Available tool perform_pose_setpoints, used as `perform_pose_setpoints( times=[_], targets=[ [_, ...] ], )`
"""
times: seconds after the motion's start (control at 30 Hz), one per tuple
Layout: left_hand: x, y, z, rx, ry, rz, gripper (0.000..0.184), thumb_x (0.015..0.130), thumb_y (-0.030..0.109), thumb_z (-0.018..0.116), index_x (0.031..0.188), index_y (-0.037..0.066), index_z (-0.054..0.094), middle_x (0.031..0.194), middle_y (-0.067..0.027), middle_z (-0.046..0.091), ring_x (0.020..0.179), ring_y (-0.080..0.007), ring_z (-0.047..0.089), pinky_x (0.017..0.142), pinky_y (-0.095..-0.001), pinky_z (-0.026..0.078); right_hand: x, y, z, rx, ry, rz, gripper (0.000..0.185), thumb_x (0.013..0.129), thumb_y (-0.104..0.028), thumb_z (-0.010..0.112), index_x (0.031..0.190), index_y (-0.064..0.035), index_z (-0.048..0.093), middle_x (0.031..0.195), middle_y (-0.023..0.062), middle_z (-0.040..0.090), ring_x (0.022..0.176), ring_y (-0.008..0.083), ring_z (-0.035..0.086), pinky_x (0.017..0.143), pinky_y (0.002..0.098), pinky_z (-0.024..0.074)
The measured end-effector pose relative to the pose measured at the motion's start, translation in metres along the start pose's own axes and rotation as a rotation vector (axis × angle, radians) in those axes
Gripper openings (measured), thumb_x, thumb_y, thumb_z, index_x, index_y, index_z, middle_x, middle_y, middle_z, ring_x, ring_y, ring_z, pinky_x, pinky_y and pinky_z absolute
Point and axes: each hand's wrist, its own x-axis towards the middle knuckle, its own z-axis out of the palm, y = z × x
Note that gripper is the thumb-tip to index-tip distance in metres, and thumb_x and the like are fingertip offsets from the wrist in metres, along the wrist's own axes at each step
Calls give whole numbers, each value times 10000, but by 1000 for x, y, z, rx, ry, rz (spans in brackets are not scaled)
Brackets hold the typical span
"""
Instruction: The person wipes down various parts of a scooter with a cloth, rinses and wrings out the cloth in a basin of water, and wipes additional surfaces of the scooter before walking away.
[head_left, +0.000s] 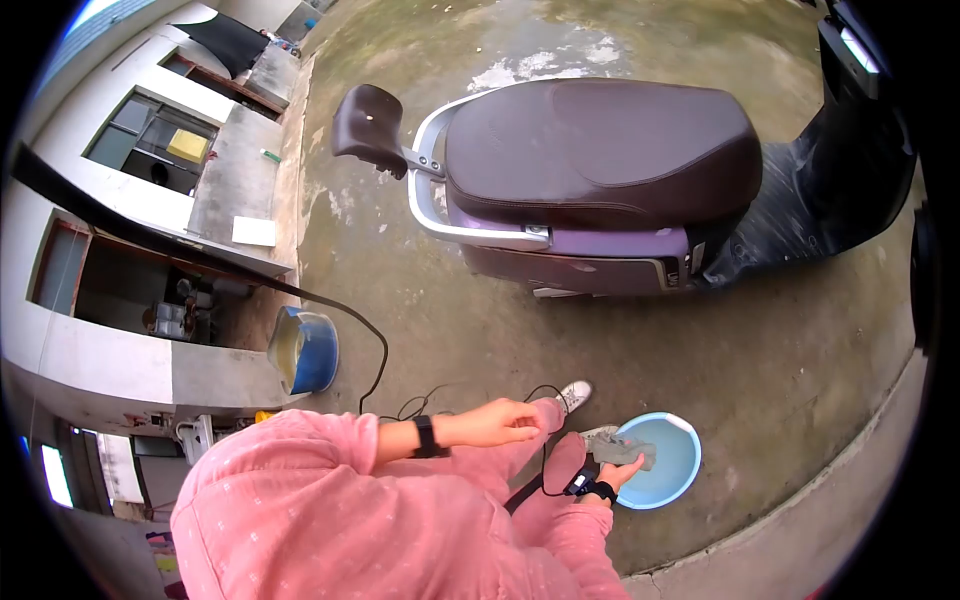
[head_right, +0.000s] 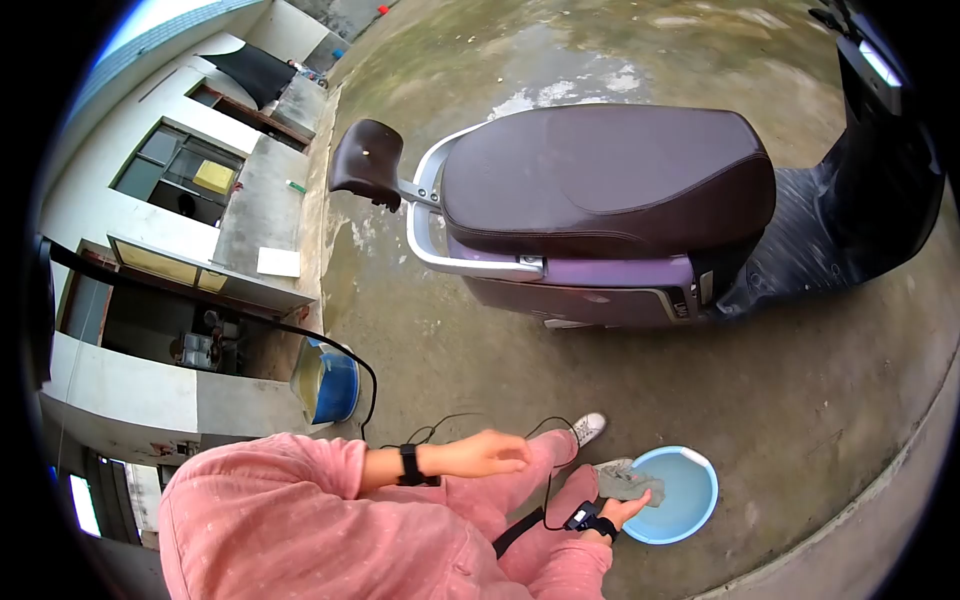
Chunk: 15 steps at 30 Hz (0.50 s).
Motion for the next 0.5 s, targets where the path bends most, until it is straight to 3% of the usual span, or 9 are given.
perform_pose_setpoints(
  times=[0.1,0.17,0.27,0.3,0.43,0.5],
  targets=[
    [68,-70,58,175,-191,-4,181,799,169,552,908,26,577,820,-140,623,766,-267,602,711,-347,470,7,-17,-30,-65,-52,-131,501,808,-347,457,1207,-44,455,1203,99,484,1113,279,446,959,439,352],
    [102,-124,103,242,-144,2,170,726,166,543,837,53,605,764,-157,621,729,-302,596,679,-379,471,10,-31,-45,-105,-24,-111,527,785,-348,460,1216,-46,446,1214,110,473,1126,291,430,966,454,330],
    [136,-163,144,108,-227,-72,164,762,100,520,866,8,608,772,-127,645,720,-234,623,674,-332,488,24,-45,-75,-50,133,-167,462,739,-273,549,1164,-106,480,1182,82,500,1108,259,438,964,463,307],
    [143,-172,152,-26,-287,-215,128,789,119,543,846,22,602,721,-96,629,638,-160,605,589,-291,487,27,-49,-83,-13,148,-187,467,719,-242,575,1162,-127,479,1167,77,505,1097,248,439,960,477,301],
    [172,-237,158,-86,-353,-417,143,809,116,543,834,-14,597,725,-84,626,628,-143,599,560,-259,481,48,-45,-104,61,225,-67,365,740,-56,534,1093,-34,447,1132,135,487,1082,288,430,941,516,363],
    [176,-239,162,-34,-364,-467,131,811,106,536,830,-12,590,727,-76,621,619,-136,582,564,-256,473,50,-43,-121,22,221,-81,464,754,-12,505,1196,-11,365,1214,161,423,1122,300,401,943,536,369]
  ],
)
